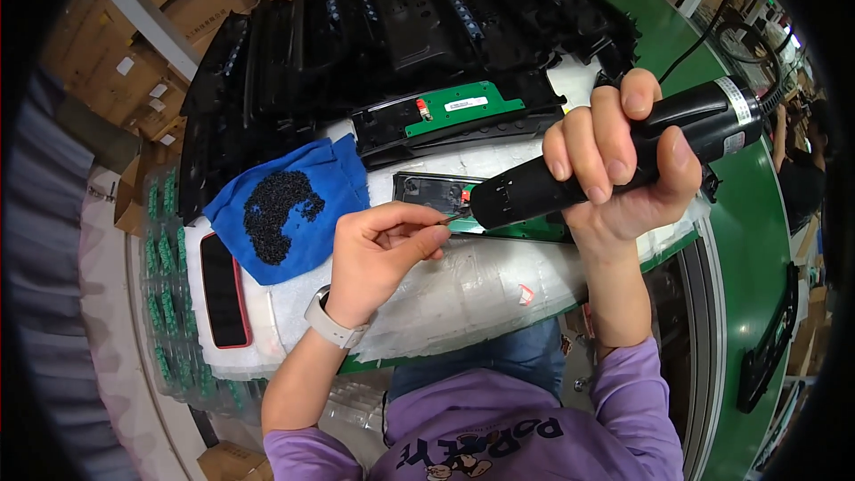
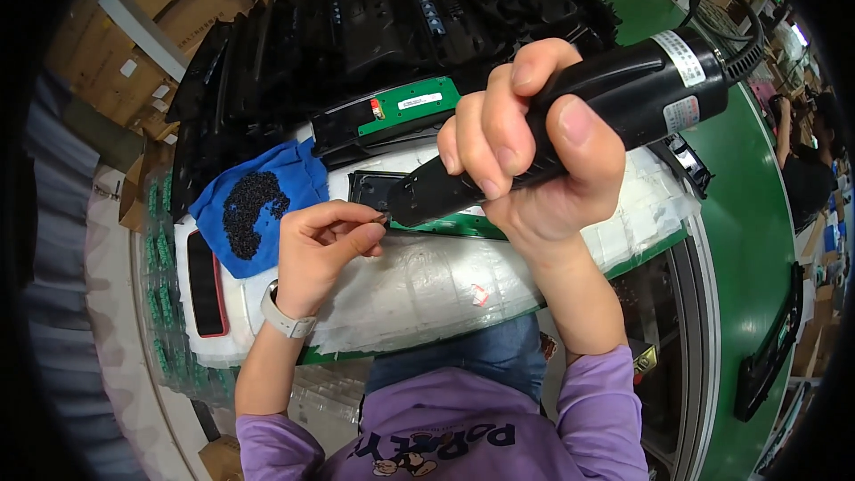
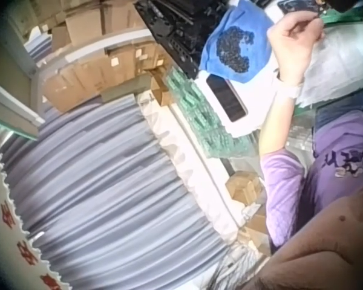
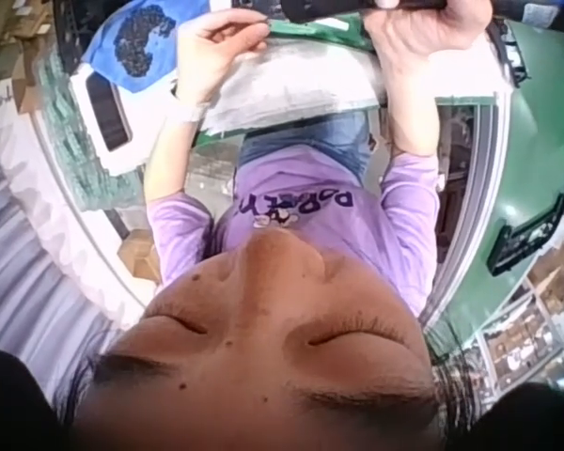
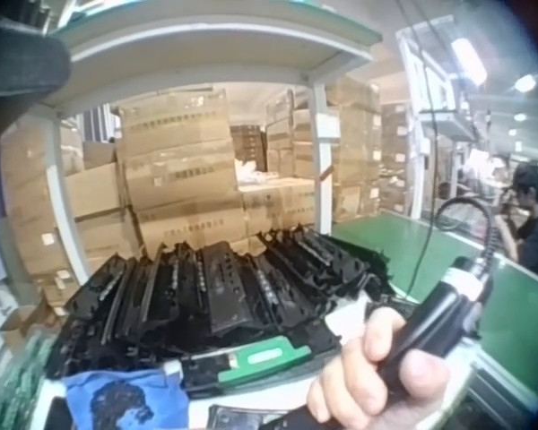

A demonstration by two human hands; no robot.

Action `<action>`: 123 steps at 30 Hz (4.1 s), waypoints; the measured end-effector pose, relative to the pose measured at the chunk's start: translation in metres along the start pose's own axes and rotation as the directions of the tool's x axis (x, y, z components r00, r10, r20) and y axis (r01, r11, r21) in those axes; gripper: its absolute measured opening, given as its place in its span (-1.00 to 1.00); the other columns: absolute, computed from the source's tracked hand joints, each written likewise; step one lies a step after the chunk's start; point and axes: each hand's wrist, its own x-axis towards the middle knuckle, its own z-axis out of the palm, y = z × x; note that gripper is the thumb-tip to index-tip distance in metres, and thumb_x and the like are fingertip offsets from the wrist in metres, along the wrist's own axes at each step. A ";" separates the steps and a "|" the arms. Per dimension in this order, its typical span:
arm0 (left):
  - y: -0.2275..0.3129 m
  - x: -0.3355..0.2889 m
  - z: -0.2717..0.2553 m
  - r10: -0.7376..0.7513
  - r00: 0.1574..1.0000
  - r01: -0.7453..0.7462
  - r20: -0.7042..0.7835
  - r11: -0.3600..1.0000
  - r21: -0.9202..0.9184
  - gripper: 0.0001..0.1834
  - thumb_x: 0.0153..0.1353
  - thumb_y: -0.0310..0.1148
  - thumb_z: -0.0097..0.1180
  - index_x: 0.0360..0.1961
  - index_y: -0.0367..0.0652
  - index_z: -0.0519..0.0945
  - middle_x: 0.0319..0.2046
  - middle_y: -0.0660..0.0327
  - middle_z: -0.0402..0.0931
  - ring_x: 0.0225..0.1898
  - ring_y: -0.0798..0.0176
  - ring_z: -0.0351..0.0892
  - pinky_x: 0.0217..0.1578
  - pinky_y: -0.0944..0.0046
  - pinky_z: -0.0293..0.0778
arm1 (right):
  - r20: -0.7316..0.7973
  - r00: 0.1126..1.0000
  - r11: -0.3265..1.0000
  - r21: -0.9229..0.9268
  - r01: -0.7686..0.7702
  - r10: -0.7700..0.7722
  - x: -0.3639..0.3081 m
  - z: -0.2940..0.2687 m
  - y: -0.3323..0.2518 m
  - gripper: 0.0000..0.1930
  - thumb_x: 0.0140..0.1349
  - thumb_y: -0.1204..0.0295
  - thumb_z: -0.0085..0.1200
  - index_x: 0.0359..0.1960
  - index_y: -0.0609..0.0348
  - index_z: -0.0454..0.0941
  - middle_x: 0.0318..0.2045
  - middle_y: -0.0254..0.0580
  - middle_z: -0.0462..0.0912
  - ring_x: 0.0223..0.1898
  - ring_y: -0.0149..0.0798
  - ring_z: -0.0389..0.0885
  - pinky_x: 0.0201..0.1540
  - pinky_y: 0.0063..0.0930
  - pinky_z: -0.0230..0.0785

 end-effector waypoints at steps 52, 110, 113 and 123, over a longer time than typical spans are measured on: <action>-0.008 0.011 0.006 0.366 0.930 -0.277 0.009 0.686 0.673 -0.88 0.01 -0.60 0.10 -0.37 -0.29 0.59 -0.55 0.11 0.53 -0.55 0.26 0.53 -0.49 0.40 0.39 | -0.193 0.968 0.659 -0.710 -0.249 0.157 0.004 -0.005 -0.015 -0.85 -0.13 0.47 0.18 -0.59 0.27 0.47 -0.74 -0.36 0.45 -0.76 -0.54 0.37 -0.69 -0.66 0.18; -0.010 0.001 0.002 0.070 0.996 -0.061 -0.063 0.989 0.134 -0.87 0.16 -0.57 0.04 -0.25 -0.39 0.50 -0.42 0.14 0.54 -0.43 0.40 0.54 -0.35 0.48 0.47 | -0.272 0.939 0.852 -0.420 -0.312 0.209 -0.014 0.000 -0.029 -0.74 -0.13 0.39 0.18 -0.46 0.29 0.42 -0.77 -0.33 0.39 -0.79 -0.52 0.31 -0.73 -0.70 0.11; -0.010 0.003 0.007 0.081 0.995 -0.073 -0.052 0.989 0.131 -0.85 0.15 -0.60 0.04 -0.23 -0.40 0.49 -0.40 0.13 0.54 -0.38 0.39 0.55 -0.30 0.47 0.47 | -0.252 0.947 0.856 -0.426 -0.294 0.199 -0.014 -0.004 -0.030 -0.76 -0.12 0.40 0.18 -0.46 0.27 0.43 -0.77 -0.33 0.40 -0.79 -0.53 0.31 -0.73 -0.70 0.10; -0.013 0.007 0.005 -0.021 1.000 0.021 -0.010 1.000 0.006 -0.80 0.27 -0.41 -0.07 -0.22 -0.35 0.48 -0.44 0.17 0.52 -0.44 0.41 0.50 -0.35 0.45 0.42 | -0.136 0.976 0.794 -0.569 -0.216 0.168 -0.013 0.003 -0.011 -0.78 -0.08 0.50 0.09 -0.51 0.26 0.26 -0.78 -0.31 0.32 -0.80 -0.53 0.23 -0.75 -0.67 0.08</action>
